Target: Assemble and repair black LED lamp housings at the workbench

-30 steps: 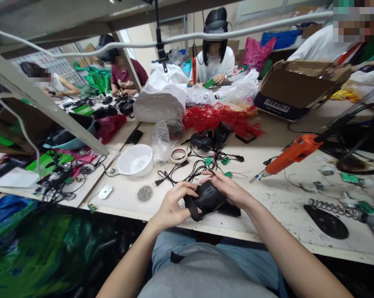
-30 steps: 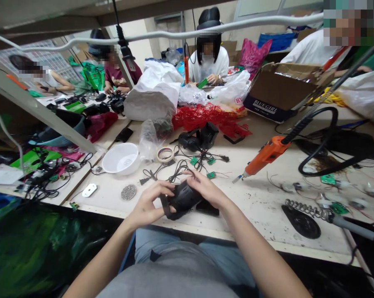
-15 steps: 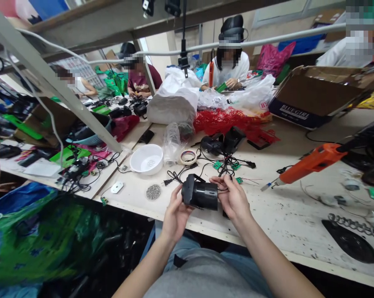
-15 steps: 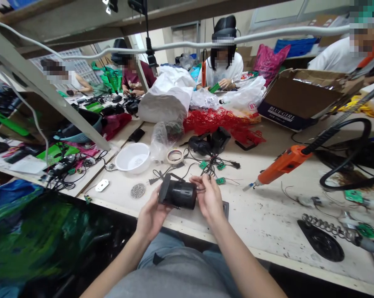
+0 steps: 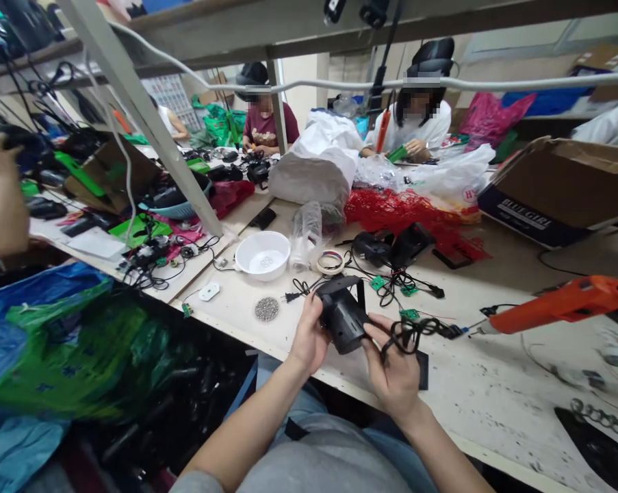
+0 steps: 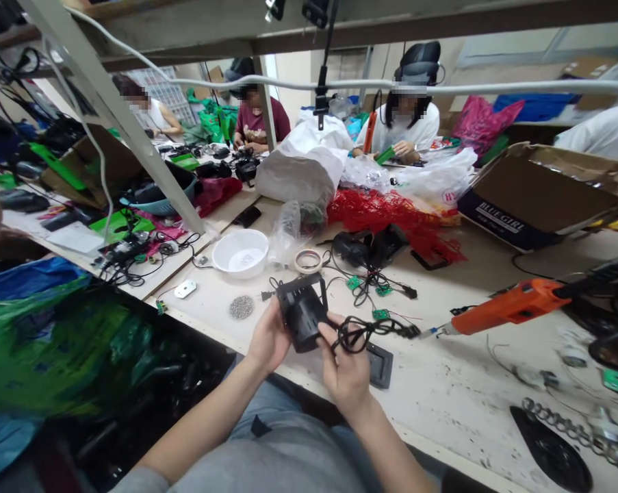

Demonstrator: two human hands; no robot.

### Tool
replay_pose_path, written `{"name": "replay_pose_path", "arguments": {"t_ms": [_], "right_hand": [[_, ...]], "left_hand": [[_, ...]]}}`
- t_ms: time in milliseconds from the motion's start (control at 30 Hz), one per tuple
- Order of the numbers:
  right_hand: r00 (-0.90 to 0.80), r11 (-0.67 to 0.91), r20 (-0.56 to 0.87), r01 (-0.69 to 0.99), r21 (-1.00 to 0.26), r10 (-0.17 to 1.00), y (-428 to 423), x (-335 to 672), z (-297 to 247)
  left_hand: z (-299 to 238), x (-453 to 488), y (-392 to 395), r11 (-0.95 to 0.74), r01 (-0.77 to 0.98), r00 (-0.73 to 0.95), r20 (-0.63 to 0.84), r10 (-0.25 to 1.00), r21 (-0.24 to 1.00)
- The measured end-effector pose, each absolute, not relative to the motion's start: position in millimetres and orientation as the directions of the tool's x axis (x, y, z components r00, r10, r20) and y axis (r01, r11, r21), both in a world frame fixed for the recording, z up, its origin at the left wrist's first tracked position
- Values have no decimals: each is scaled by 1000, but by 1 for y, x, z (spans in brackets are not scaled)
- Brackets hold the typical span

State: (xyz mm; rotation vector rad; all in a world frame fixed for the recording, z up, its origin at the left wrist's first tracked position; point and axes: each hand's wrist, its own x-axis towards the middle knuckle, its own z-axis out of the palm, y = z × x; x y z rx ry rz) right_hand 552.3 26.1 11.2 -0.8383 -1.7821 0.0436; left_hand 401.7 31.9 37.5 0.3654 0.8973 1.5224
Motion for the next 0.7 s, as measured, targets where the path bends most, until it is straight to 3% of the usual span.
{"name": "replay_pose_path", "arguments": {"t_ms": [133, 300, 400, 567, 700], "right_hand": [[-330, 766, 829, 620, -171, 452, 5, 565, 8], [-487, 773, 773, 634, -8, 407, -33, 573, -11], [-453, 743, 746, 664, -83, 488, -54, 581, -32], [-330, 615, 585, 685, -392, 741, -79, 600, -52], [-390, 636, 508, 561, -530, 768, -89, 610, -47]], "left_hand": [[34, 407, 32, 130, -663, -110, -267, 957, 738], [25, 418, 40, 447, -629, 126, -484, 866, 636], [18, 425, 47, 445, -548, 110, -467, 878, 708], [9, 433, 55, 461, -413, 127, -452, 883, 786], [5, 437, 58, 472, -273, 149, -448, 881, 838]]}}
